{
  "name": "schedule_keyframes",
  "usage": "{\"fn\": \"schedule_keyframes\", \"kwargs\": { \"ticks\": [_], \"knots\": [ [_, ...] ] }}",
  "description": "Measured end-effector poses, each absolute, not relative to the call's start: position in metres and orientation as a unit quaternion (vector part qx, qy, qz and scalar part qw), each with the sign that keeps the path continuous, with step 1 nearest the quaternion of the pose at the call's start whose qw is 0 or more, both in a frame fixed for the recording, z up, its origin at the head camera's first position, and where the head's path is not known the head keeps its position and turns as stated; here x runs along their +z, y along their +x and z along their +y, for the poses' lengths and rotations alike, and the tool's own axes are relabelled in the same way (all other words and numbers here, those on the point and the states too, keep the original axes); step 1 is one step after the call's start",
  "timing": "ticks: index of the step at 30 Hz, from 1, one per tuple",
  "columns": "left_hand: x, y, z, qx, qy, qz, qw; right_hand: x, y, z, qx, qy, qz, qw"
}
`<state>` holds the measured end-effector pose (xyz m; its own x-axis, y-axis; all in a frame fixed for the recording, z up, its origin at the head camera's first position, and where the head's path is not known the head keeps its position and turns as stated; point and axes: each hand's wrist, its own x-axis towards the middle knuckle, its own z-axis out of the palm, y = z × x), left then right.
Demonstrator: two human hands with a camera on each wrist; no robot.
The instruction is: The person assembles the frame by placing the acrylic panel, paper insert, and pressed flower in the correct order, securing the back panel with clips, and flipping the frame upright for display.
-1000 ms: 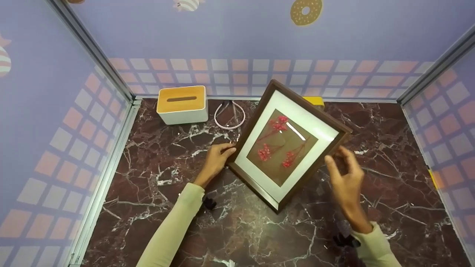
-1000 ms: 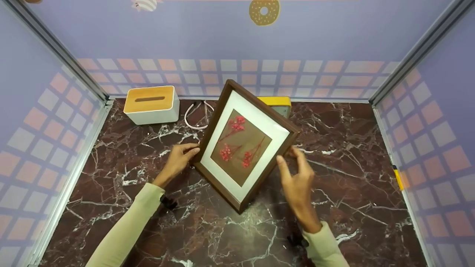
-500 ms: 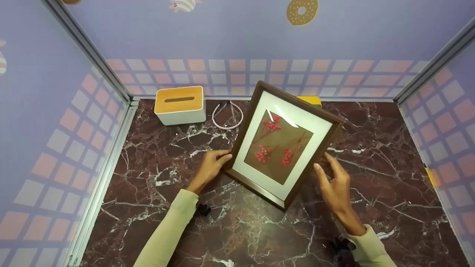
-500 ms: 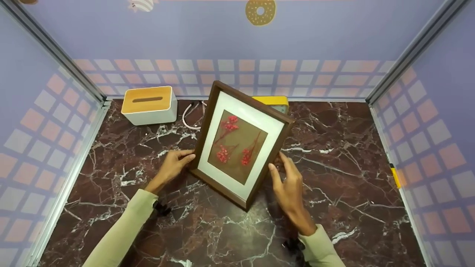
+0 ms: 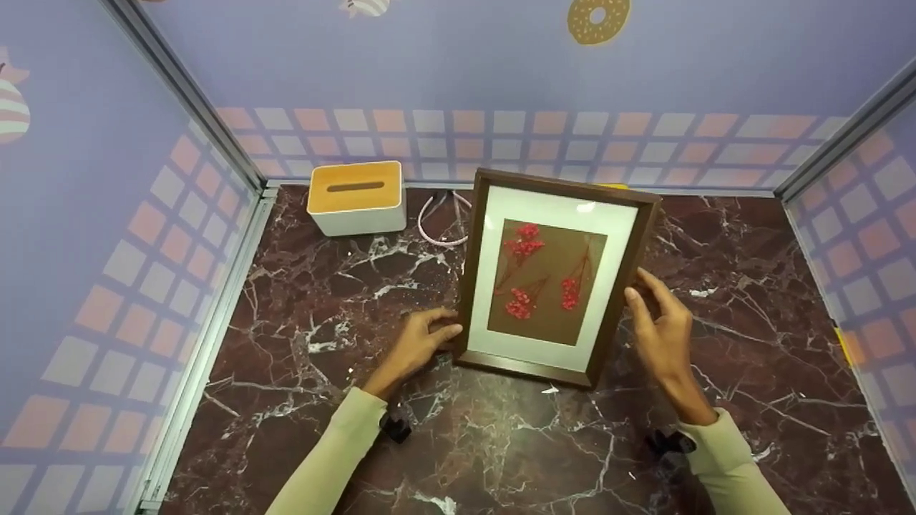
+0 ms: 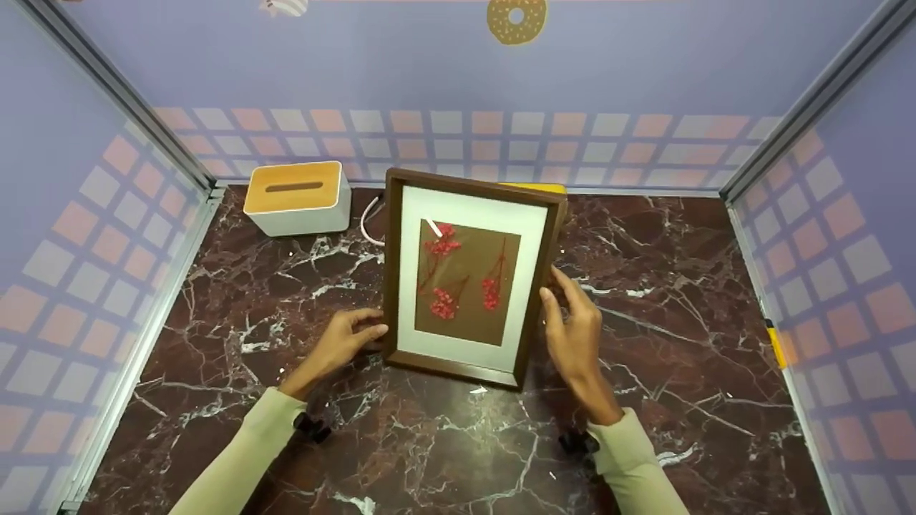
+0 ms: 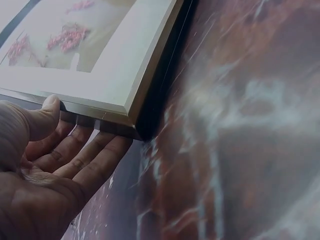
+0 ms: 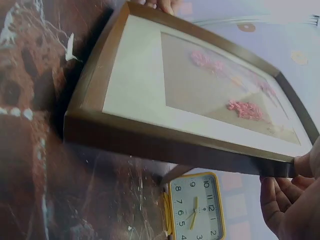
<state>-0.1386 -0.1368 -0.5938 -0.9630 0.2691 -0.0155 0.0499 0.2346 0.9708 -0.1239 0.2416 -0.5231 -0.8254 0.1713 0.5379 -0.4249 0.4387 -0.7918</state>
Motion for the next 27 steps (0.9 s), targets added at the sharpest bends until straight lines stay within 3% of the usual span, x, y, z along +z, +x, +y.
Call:
{"fn": "schedule_keyframes", "kwargs": {
  "ticks": [6, 13, 23, 27],
  "knots": [
    [-0.592, -0.128, -0.129, 0.613, 0.094, 0.778, 0.099, -0.502, -0.122, 0.238, 0.535, 0.074, -0.798, 0.268],
    [-0.594, -0.123, -0.128, 0.655, 0.075, 0.741, 0.123, -0.504, -0.123, 0.238, 0.536, 0.085, -0.795, 0.269],
    [-0.593, -0.123, -0.143, 0.653, 0.097, 0.748, 0.068, -0.525, -0.131, 0.259, 0.518, 0.105, -0.818, 0.224],
    [-0.592, -0.125, -0.141, 0.614, 0.108, 0.778, 0.073, -0.541, -0.137, 0.269, 0.511, 0.103, -0.827, 0.207]
  ]
}}
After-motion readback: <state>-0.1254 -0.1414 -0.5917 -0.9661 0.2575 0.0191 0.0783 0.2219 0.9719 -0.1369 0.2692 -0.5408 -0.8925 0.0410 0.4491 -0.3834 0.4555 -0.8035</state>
